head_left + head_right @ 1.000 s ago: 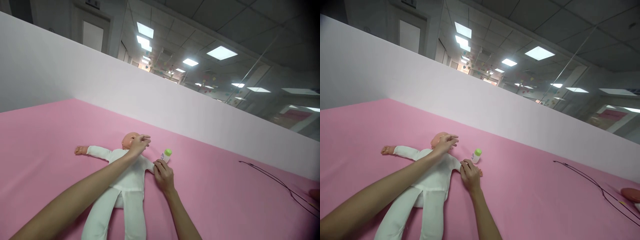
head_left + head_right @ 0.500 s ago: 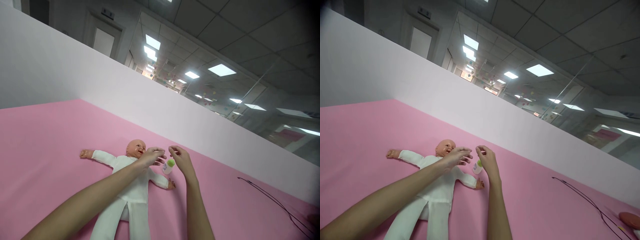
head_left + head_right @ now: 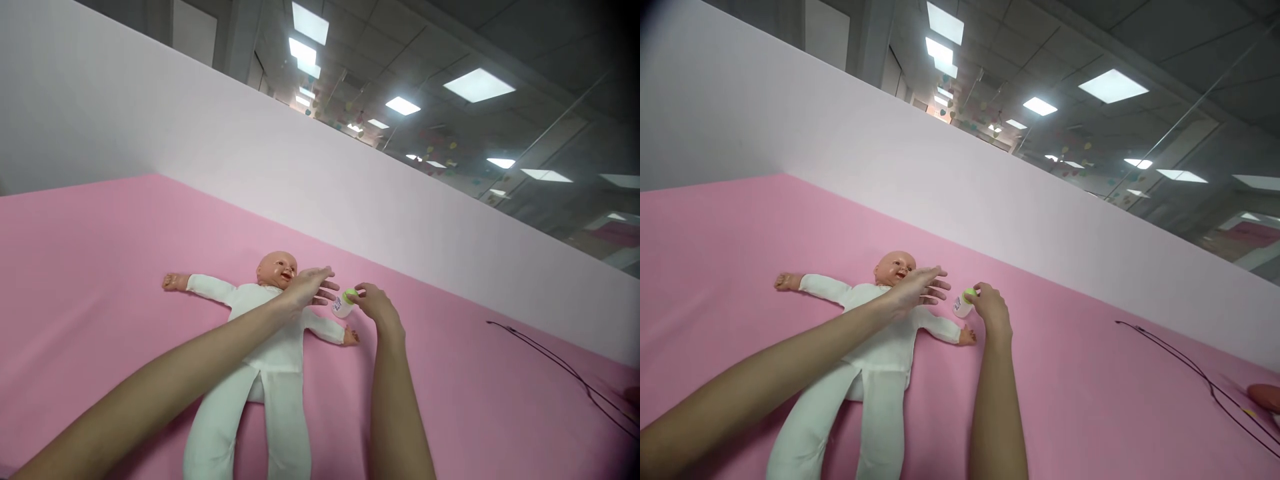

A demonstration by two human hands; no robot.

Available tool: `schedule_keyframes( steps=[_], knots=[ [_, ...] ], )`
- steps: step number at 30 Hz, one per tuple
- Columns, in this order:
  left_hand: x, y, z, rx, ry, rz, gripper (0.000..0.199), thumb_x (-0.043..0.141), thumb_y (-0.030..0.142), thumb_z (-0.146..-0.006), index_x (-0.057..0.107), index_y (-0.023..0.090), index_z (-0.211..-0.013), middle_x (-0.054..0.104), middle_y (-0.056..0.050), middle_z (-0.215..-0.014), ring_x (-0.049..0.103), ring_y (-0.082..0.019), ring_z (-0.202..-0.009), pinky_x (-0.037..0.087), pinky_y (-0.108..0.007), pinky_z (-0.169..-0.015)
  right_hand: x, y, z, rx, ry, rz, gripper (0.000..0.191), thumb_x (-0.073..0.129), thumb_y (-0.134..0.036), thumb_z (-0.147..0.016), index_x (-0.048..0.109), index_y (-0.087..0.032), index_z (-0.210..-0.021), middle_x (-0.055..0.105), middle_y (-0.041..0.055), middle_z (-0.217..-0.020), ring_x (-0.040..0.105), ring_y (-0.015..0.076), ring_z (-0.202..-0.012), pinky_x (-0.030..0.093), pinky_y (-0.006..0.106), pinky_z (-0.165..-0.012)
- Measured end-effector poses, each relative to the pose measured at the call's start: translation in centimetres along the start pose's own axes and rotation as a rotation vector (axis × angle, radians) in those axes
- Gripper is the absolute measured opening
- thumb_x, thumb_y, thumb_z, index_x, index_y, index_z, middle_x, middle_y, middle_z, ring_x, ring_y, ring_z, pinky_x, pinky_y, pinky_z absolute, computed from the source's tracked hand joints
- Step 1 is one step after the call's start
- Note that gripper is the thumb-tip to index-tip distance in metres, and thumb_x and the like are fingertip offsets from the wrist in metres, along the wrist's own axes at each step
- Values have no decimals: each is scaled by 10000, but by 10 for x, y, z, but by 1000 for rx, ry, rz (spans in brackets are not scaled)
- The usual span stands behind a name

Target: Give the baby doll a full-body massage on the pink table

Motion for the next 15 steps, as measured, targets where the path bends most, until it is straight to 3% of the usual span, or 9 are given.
schedule_keyframes(
  steps=[2,6,9,12,15],
  knots=[
    [-2,-8,-5,-29,-12,70,512,521,586,-1006,648,137,-1217,722,-183,-1226,719,-241,-973,549,-346,-892,6,-2,-5,-30,16,5,304,632,-325,-895,696,-196,-1163,726,150,-1180,698,281,-961,464,342,-692],
    [-12,-22,-14,-107,-6,197,667,382,664,-1020,621,101,-1286,669,-221,-1348,703,-279,-1143,544,-360,-999,20,-13,-8,-97,54,40,388,644,-352,-891,670,-194,-1245,718,153,-1225,693,297,-999,451,338,-686],
    [-21,-30,-20,-134,28,235,709,395,665,-1011,589,79,-1359,626,-238,-1407,688,-296,-1195,553,-362,-1012,28,-22,-8,-178,85,69,298,609,-207,-880,702,-182,-1162,734,144,-1160,695,265,-944,437,322,-681],
    [-24,-39,-26,-160,28,333,785,408,662,-1007,500,27,-1459,542,-271,-1488,627,-290,-1298,557,-313,-1015,31,-31,-5,-279,78,-39,292,565,-148,-879,705,-196,-1131,746,109,-1102,685,225,-893,449,308,-697],
    [-24,-46,-28,-208,26,451,847,387,664,-1012,416,-17,-1515,481,-299,-1527,573,-287,-1365,562,-284,-1010,34,-46,2,-422,-9,-191,307,556,-157,-893,696,-213,-1161,749,76,-1110,680,205,-920,478,300,-753]
  ],
)
Point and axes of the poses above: each hand's wrist, its own z-axis away from the middle knuckle, its own x-axis out of the palm, y = z × x, the point moved 7 cm from there along -z, towards the middle knuckle
